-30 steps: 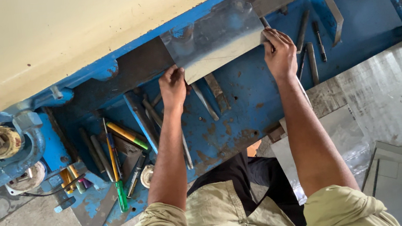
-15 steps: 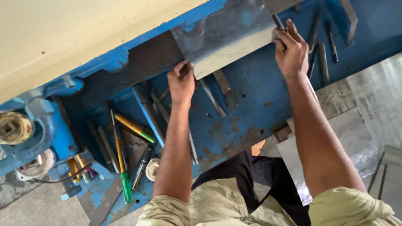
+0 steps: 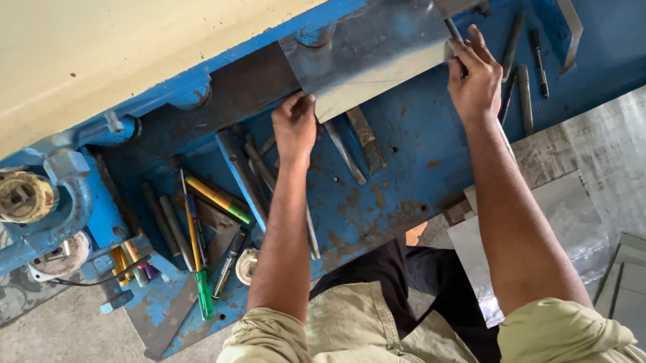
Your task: The person repeatedly picks up rectangular metal sheets from a stack and places them into a blue manual bending machine. They press down on the machine's lever to bend the sheets, then remove them and place them onto a growing pile. The process is repeated for multiple sheets.
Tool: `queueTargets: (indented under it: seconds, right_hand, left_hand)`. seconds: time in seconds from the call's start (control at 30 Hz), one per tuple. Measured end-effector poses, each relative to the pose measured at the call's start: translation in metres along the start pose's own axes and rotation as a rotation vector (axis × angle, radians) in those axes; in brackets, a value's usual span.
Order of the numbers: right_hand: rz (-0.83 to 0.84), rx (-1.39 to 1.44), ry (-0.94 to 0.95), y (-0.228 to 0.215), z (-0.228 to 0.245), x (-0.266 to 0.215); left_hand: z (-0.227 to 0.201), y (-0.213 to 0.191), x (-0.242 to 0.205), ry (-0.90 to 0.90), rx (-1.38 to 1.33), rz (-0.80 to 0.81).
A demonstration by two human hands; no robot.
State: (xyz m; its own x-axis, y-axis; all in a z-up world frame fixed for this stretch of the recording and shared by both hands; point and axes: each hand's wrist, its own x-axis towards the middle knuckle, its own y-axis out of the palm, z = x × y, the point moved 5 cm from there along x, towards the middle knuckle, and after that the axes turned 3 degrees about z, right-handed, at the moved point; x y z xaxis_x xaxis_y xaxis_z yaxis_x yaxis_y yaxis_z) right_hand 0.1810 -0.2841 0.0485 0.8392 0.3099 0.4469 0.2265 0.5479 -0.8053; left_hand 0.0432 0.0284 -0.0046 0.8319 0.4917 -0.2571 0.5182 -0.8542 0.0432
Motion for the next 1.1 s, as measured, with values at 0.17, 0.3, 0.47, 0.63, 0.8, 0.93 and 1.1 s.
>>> queueTargets:
  seconds: [0.17, 0.3, 0.47, 0.63, 0.8, 0.93, 1.1]
  right_hand:
    - [-0.009, 0.04, 0.027, -0.003, 0.003, 0.001]
    - [0.004, 0.022, 0.007, -0.003, 0.005, 0.002]
    - [0.009, -0.002, 0.0, -0.003, 0.005, 0.0]
    - [-0.017, 0.023, 0.017, -0.007, 0.007, 0.002]
    - [-0.008, 0.073, 0.031, -0.011, 0.013, 0.004]
    - [-0.028, 0.12, -0.004, -0.014, 0.015, 0.002]
    - [-0.047, 0.152, -0.059, -0.034, 0.026, -0.009]
  left_hand:
    - [0.003, 0.0, 0.001, 0.006, 0.009, -0.002]
    - [0.005, 0.0, 0.001, 0.03, 0.022, -0.008]
    - [0.002, 0.0, 0.001, 0.004, 0.018, -0.01]
    - [-0.007, -0.001, -0.004, -0.029, 0.056, 0.004]
    - [-0.004, 0.0, -0.002, 0.006, 0.041, -0.004]
    - [0.017, 0.001, 0.004, -0.02, 0.048, -0.007]
    - [0.045, -0.002, -0.012, 0.066, -0.049, 0.081]
